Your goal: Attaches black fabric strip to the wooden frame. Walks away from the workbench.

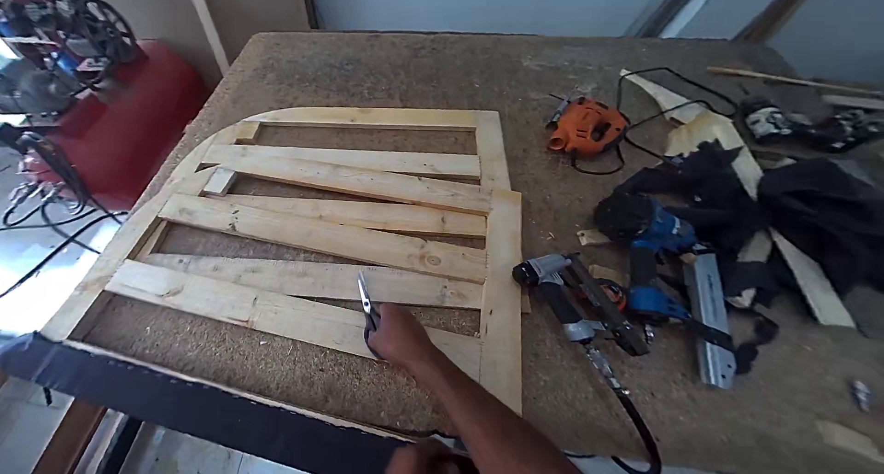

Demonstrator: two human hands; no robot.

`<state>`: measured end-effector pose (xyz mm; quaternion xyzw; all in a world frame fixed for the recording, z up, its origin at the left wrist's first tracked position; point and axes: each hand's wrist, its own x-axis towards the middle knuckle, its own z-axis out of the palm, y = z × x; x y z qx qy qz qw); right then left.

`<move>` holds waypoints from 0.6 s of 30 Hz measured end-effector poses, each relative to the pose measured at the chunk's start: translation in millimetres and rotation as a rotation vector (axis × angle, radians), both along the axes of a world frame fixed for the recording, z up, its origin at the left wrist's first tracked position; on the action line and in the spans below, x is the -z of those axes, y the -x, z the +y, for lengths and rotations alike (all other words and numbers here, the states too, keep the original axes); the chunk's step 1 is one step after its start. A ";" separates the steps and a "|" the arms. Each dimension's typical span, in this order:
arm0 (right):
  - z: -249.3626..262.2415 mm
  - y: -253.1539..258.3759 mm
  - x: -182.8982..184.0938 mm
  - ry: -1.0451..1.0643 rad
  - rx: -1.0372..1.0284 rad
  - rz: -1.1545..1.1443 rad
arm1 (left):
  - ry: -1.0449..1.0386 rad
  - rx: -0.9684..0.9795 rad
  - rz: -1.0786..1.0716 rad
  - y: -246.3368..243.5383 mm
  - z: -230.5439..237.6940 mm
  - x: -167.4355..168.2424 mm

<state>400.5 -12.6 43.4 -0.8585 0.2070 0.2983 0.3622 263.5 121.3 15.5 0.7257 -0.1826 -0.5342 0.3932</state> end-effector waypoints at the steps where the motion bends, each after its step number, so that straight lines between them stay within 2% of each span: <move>1: -9.0 18.7 -8.8 -0.050 -0.005 -0.032 | -0.008 -0.190 0.077 -6.6 10.2 4.1; 3: -22.8 68.7 -32.6 -0.120 -0.027 -0.088 | 0.101 -0.624 0.238 -20.2 23.3 -0.6; 5: -21.2 125.7 -51.9 -0.094 -0.067 -0.121 | 0.277 -0.773 0.355 -26.6 26.9 -14.9; 8: 7.3 204.0 -58.4 0.022 -0.010 -0.225 | 0.328 -0.635 0.391 -12.0 9.4 -36.8; 10: 25.2 250.3 -54.5 0.027 0.127 -0.318 | 0.262 -0.567 0.382 8.6 -6.9 -41.0; 12: 29.8 291.7 -52.7 -0.034 0.289 -0.375 | 0.289 -0.503 0.422 27.6 -14.5 -36.2; 15: 26.1 340.4 -51.5 -0.203 0.464 -0.238 | 0.300 -0.349 0.376 58.3 -18.5 -31.6; 18: 33.4 365.6 -47.0 -0.230 0.560 0.008 | 0.212 -0.236 0.296 96.7 -24.4 -31.4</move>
